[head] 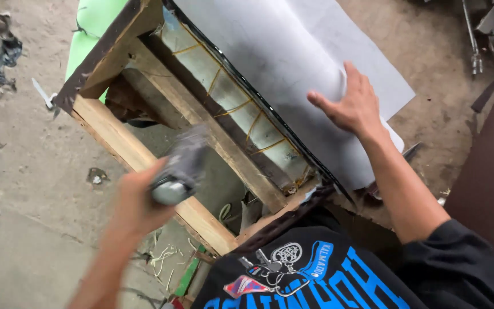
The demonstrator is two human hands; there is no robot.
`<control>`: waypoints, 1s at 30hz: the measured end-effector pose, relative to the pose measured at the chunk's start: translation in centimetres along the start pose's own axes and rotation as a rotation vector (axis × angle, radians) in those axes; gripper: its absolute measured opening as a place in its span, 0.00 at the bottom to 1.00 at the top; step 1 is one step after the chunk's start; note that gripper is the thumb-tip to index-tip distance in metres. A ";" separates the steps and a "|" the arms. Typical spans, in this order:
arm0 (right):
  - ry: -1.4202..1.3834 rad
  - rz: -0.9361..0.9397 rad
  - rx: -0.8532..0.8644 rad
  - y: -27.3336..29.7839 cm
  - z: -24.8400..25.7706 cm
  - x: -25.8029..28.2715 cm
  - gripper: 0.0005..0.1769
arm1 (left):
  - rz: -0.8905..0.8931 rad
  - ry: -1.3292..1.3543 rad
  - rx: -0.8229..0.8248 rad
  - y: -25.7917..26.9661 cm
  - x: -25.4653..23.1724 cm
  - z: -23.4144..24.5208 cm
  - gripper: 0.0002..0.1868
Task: The person uses a pneumatic staple gun to attach a brown fabric strip to the underside of a chair seat. They pull the fabric taut with one hand while firing staples with the other, working along the wooden frame of the chair.
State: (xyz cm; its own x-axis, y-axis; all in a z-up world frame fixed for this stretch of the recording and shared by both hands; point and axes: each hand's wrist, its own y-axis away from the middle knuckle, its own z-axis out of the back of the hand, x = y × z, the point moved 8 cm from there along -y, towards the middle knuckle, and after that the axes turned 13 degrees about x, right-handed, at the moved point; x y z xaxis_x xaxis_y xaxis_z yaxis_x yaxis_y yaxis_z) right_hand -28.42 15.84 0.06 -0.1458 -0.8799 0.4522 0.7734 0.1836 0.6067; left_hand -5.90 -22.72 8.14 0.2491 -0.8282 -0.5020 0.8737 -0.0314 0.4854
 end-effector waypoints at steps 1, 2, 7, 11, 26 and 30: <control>-0.016 0.034 -0.014 -0.6 0.3 1.2 0.62 | -0.179 0.323 0.014 -1.9 -2.4 -1.8 0.28; -0.020 0.032 -0.011 -1.9 -0.4 1.5 0.62 | -0.178 0.320 0.019 -3.6 -3.1 -2.9 0.28; 0.120 0.066 -0.066 -4.2 -0.6 1.8 0.62 | -0.397 0.173 0.070 -9.8 -9.3 -7.2 0.23; 0.109 0.072 -0.104 -4.1 -0.4 2.0 0.62 | -0.333 0.219 0.114 -12.1 -9.2 -8.6 0.03; 0.083 0.070 -0.107 -4.8 -0.5 1.6 0.57 | -0.181 0.211 0.229 -13.3 -9.1 -9.4 0.10; 0.104 0.088 -0.115 -4.9 -0.6 1.5 0.58 | -0.108 0.185 0.200 -13.6 -8.7 -9.6 0.10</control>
State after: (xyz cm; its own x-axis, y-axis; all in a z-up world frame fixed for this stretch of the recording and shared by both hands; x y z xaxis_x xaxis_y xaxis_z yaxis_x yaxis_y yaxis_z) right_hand -32.05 13.30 -2.65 -0.0143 -0.9043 0.4267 0.8468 0.2159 0.4861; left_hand -15.91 -9.72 -0.95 0.2474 -0.6985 -0.6715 0.8040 -0.2387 0.5446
